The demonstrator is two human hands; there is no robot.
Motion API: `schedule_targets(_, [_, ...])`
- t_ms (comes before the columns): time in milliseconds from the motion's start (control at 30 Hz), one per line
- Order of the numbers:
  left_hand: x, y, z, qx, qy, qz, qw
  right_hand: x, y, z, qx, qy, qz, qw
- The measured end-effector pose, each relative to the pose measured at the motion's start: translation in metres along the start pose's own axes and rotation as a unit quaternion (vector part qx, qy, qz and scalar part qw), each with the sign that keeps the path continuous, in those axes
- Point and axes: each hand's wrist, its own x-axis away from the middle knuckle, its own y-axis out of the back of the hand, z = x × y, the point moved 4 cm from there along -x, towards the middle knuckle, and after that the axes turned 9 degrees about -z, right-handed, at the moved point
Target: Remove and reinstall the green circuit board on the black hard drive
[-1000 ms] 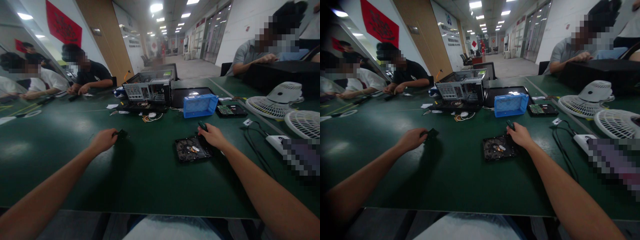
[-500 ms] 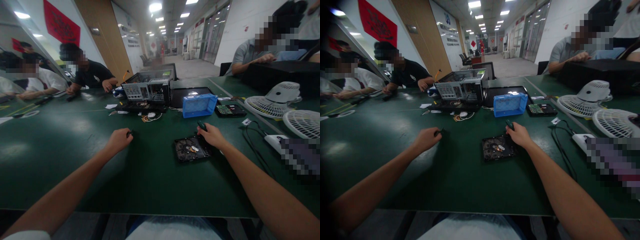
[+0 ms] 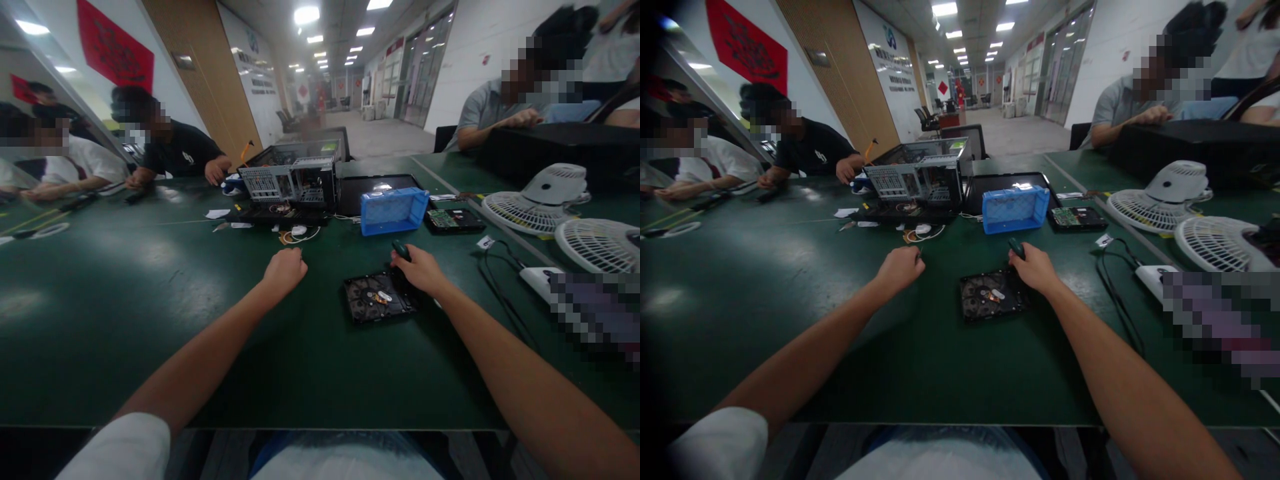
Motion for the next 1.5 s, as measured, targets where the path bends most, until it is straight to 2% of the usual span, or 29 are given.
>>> schedule_targets(133, [-0.005,-0.004,-0.024,0.003,0.005,-0.013,1.0,-0.002,0.001,-0.002,0.01,-0.008,-0.017,1.0])
schedule_targets(233, [-0.009,-0.001,-0.026,0.001,0.015,-0.02,1.0,-0.003,0.004,-0.005,0.01,-0.024,-0.043,0.999])
schedule_targets(300, [-0.012,0.006,-0.015,0.002,0.028,-0.029,0.999,-0.003,0.008,-0.007,0.004,-0.036,-0.065,0.997])
schedule_targets(433, [-0.011,0.023,0.022,0.026,0.063,-0.068,0.995,-0.003,0.014,-0.008,-0.032,-0.062,-0.115,0.991])
schedule_targets(500, [-0.006,0.029,0.037,0.046,0.085,-0.085,0.992,-0.003,0.016,-0.006,-0.08,-0.075,-0.128,0.986])
schedule_targets(567, [0.003,0.03,0.041,0.092,0.095,-0.107,0.985,-0.004,0.016,-0.003,-0.153,-0.095,-0.127,0.976])
schedule_targets(667, [0.013,0.024,0.02,0.202,0.081,-0.13,0.967,-0.004,0.017,0.003,-0.283,-0.134,-0.109,0.943])
schedule_targets(733, [0.016,0.014,-0.006,0.302,0.088,-0.099,0.944,-0.002,0.019,0.009,-0.353,-0.147,-0.084,0.92])
schedule_targets(833, [0.015,0.0,-0.057,0.438,0.082,-0.047,0.894,0.003,0.021,0.017,-0.409,-0.152,-0.018,0.9])
schedule_targets(900, [0.014,-0.004,-0.089,0.476,0.059,-0.039,0.877,0.008,0.021,0.022,-0.427,-0.155,0.032,0.89])
schedule_targets(1000, [0.02,0.001,-0.121,0.467,0.019,-0.09,0.879,0.016,0.017,0.029,-0.442,-0.153,0.075,0.881])
schedule_targets(1067, [0.027,0.007,-0.13,0.467,0.0,-0.133,0.874,0.019,0.014,0.034,-0.448,-0.143,0.095,0.877])
schedule_targets(1167, [0.036,0.012,-0.131,0.474,-0.005,-0.17,0.864,0.021,0.012,0.038,-0.465,-0.132,0.095,0.87])
schedule_targets(1333, [0.037,0.008,-0.128,0.488,0.016,-0.167,0.857,0.023,0.013,0.041,-0.48,-0.112,0.126,0.861])
schedule_targets(1500, [0.043,0.011,-0.134,0.455,-0.049,-0.16,0.875,0.022,0.013,0.036,-0.479,-0.116,0.117,0.862])
